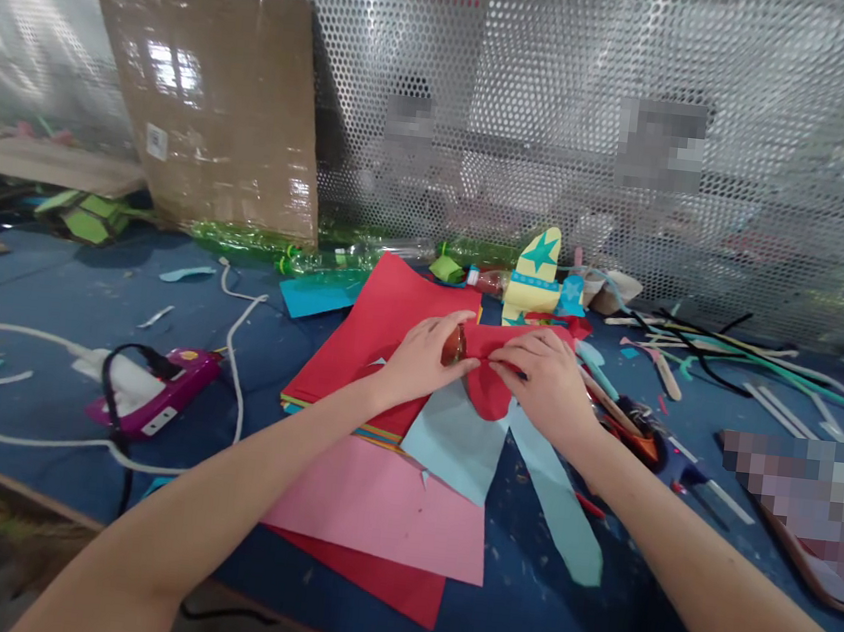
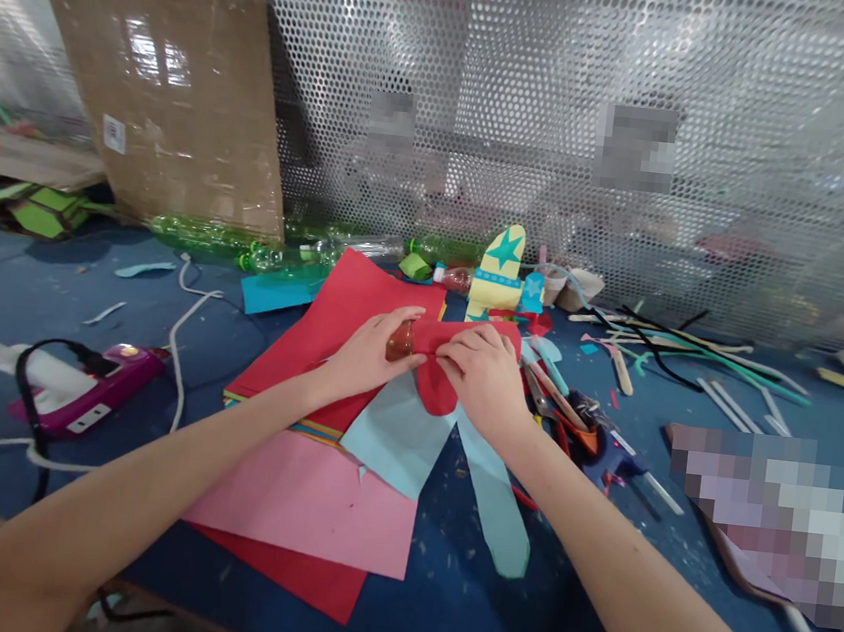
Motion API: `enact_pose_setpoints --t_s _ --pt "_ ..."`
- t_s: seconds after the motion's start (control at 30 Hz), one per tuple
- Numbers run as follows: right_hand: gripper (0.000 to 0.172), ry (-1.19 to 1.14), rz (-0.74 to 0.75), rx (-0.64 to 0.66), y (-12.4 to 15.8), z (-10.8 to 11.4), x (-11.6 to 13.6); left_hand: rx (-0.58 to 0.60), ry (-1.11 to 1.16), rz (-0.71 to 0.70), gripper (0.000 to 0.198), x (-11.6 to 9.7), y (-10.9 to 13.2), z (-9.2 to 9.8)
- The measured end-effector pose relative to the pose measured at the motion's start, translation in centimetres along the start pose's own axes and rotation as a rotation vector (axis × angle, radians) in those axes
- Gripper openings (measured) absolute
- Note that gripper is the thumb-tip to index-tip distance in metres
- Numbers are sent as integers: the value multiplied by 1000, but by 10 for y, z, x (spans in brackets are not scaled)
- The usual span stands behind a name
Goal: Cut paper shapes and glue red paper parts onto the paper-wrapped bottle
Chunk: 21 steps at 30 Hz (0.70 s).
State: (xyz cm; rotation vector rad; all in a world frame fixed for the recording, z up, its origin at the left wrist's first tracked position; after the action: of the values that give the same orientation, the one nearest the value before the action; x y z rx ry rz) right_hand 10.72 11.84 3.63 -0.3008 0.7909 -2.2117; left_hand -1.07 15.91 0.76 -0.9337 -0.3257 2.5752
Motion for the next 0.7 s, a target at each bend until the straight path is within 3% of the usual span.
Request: enact_pose_setpoints --t_s 0.37,0.5,0.6,0.7 --pt "9 -45 -61 8 1 7 -12 -27 -1 10 51 -4 -4 -1" --pt "10 -15 -200 13 19 38 -41 -8 5 30 52 -3 -6 -1" --pt "9 21 -385 34 52 73 -72 9 15 38 52 -3 -8 -1" --pt "31 20 -567 122 98 96 -96 21 28 39 51 -3 -10 0"
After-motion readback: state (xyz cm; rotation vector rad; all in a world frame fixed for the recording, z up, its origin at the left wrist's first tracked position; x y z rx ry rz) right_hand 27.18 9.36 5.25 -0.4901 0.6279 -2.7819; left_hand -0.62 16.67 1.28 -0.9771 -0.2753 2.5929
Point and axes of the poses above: each hand's wrist, its own y-axis away from the middle knuckle, its own z-axis out of the back of the hand, x = y × z, the point moved 9 cm from there along -y, towards the middle knuckle, and after that the axes turned 11 degrees about z, right-handed, at the moved point
